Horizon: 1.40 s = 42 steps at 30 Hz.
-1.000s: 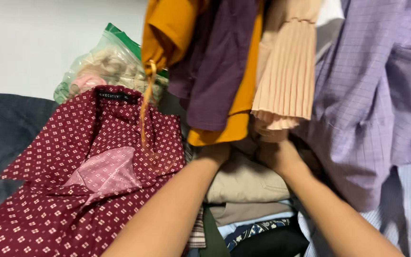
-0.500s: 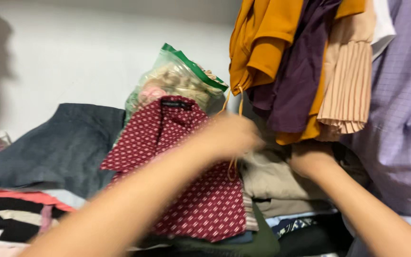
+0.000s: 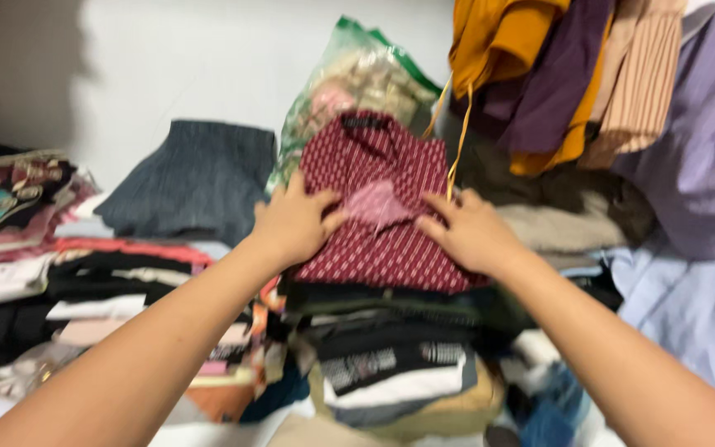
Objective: The person folds various garments by hand and stacks them on a white shelf. They repeatedly reach into a laundry basket, pull out items such as shirts, pants, and a patterned top, fold them, and place them on the shelf. A plastic bag containing clothes is also moved and set aside.
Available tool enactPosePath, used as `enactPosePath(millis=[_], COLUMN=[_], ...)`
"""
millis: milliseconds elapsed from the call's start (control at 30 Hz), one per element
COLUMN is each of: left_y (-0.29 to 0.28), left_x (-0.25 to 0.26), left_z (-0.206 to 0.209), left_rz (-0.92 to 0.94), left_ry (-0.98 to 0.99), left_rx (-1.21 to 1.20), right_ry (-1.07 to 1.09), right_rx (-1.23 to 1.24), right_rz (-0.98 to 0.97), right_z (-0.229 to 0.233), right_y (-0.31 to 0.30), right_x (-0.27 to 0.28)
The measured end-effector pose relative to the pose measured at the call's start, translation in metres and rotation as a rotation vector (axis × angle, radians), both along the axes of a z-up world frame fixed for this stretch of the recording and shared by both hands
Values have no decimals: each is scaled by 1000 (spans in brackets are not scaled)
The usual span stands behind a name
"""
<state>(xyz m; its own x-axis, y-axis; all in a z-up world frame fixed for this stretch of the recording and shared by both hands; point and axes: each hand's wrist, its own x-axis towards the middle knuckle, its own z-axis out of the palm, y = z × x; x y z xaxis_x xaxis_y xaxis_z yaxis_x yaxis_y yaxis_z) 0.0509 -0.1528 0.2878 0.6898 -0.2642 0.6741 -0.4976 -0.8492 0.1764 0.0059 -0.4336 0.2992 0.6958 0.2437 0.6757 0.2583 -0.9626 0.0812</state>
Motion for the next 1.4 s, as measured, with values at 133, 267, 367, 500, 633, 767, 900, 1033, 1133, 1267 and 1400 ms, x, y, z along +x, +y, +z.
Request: enactPosePath(millis=[133, 267, 367, 500, 633, 767, 900, 1033, 1133, 1267, 1400], left_y=[39, 88, 85, 66, 54, 48, 28, 11, -4, -4, 38], left_x=[-43, -34, -18, -49, -71, -110, -161, -200, -229, -240, -192], left_z=[-31, -112, -199, -296, -297, -233, -168, -102, -69, -42, 11], left_rz=[-67, -44, -107, -221, -353, -464, -754, -882, -1205, -1402, -2214], left_ry=[-241, -122, 781, 1143, 1559, 1542, 1305, 1170, 966, 939, 1227], left_rx=[-219, -123, 31, 111, -616, -761, -874, -1106, -1308, -1401, -966], right_ry=[-226, 6, 315, 680, 884, 1459, 1891, 1835, 1632, 1255, 575], right_rx=[88, 257, 350, 519, 374, 417, 571, 1112, 1346, 1632, 1693], right_rz=[-50, -277, -129, -91, -39, -78, 87, 829, 1513, 1589, 780], right_z=[-32, -92, -148, -196, -208, -200, -182, -154, -131, -74, 0], right_y=[2, -8, -21, -23, -6, -1, 11, 55, 85, 79, 72], right_x=[-66, -115, -128, -145, -174, -208, -265, -316, -325, -278, -211])
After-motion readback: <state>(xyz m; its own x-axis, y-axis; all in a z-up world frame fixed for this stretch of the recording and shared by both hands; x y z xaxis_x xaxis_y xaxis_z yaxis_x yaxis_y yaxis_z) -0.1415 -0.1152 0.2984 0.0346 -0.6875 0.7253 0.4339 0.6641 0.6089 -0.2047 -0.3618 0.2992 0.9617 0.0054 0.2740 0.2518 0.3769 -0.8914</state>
